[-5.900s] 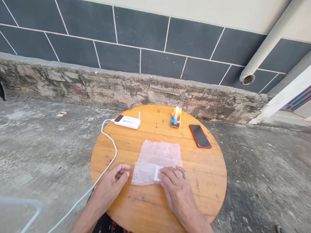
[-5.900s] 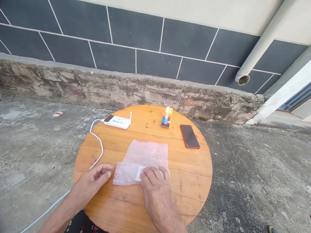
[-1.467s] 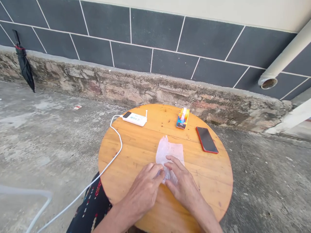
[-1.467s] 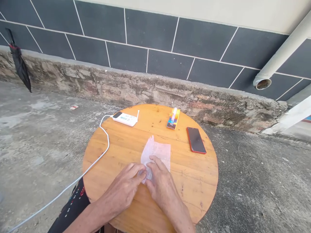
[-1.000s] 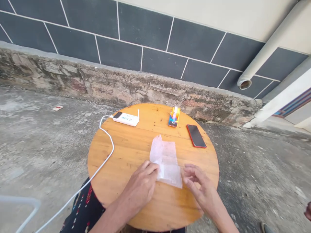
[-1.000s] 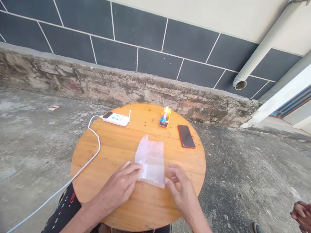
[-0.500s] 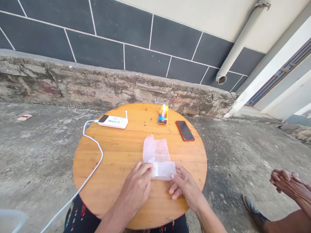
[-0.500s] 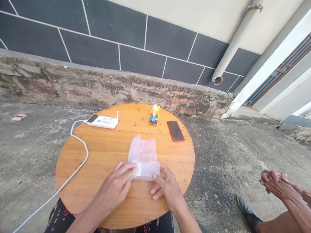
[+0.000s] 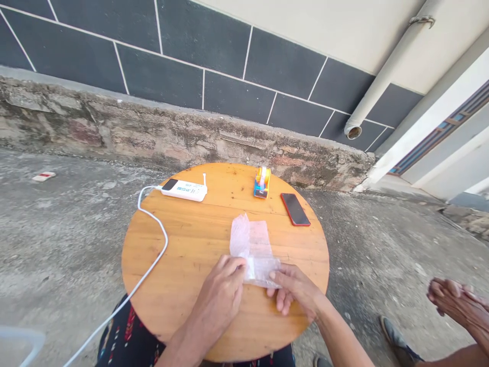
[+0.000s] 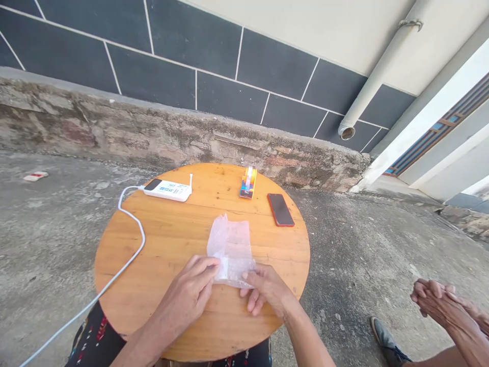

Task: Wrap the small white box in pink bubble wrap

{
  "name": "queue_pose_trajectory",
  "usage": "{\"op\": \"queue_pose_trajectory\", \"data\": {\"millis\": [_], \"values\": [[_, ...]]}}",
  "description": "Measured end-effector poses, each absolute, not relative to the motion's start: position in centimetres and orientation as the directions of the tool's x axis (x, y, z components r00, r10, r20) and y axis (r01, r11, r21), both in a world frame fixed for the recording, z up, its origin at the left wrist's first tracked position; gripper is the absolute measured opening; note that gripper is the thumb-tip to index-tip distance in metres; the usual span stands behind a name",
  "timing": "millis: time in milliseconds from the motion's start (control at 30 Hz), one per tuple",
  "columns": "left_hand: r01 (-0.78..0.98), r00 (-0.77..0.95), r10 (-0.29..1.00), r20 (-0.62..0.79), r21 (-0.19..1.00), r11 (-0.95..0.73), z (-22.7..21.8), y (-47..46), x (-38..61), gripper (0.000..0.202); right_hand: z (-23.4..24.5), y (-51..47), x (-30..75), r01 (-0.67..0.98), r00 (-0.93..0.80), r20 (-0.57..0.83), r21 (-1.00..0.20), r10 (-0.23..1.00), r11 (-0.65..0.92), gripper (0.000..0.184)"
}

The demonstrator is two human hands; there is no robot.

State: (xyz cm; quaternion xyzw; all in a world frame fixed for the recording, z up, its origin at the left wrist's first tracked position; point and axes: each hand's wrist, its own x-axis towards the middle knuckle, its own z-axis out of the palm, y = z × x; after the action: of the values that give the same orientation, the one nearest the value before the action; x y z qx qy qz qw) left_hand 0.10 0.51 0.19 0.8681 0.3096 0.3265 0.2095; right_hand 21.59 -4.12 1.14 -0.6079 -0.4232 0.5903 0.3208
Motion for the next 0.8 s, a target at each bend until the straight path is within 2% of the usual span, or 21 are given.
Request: {"op": "queue_pose_trajectory", "data": {"millis": [100,233,400,533,800], "values": [[0.391,0.589,0.669,0.453,0.565,-0.727,0.1,0.5,0.1,0.032,1.2,-3.8,21.3,0.234,0.014,-0.420,-0.881,0.907,-0.412,0.046],[0.404,0.592,0.670,0.447,0.555,-0.727,0.0,0.6,0.2,0.033,0.8,-3.2,20.6,0.345,0.152,-0.339,-0.862,0.928,-0.371,0.039],[0.425,0.601,0.677,0.425,0.547,-0.721,0.1,0.6,0.3,0.034,0.0,-2.9,19.6,0.531,0.289,-0.176,-0.788,0.941,-0.311,0.023],[0.435,0.607,0.674,0.421,0.533,-0.725,0.4,0.4,0.3,0.034,0.2,-3.0,18.7,0.659,0.367,-0.029,-0.697,0.930,-0.282,0.026],[0.445,0.616,0.672,0.410,0.523,-0.727,0.6,0.6,0.4,0.031,0.0,-3.0,16.6,0.762,0.445,0.100,-0.564,0.890,-0.318,0.021]]}}
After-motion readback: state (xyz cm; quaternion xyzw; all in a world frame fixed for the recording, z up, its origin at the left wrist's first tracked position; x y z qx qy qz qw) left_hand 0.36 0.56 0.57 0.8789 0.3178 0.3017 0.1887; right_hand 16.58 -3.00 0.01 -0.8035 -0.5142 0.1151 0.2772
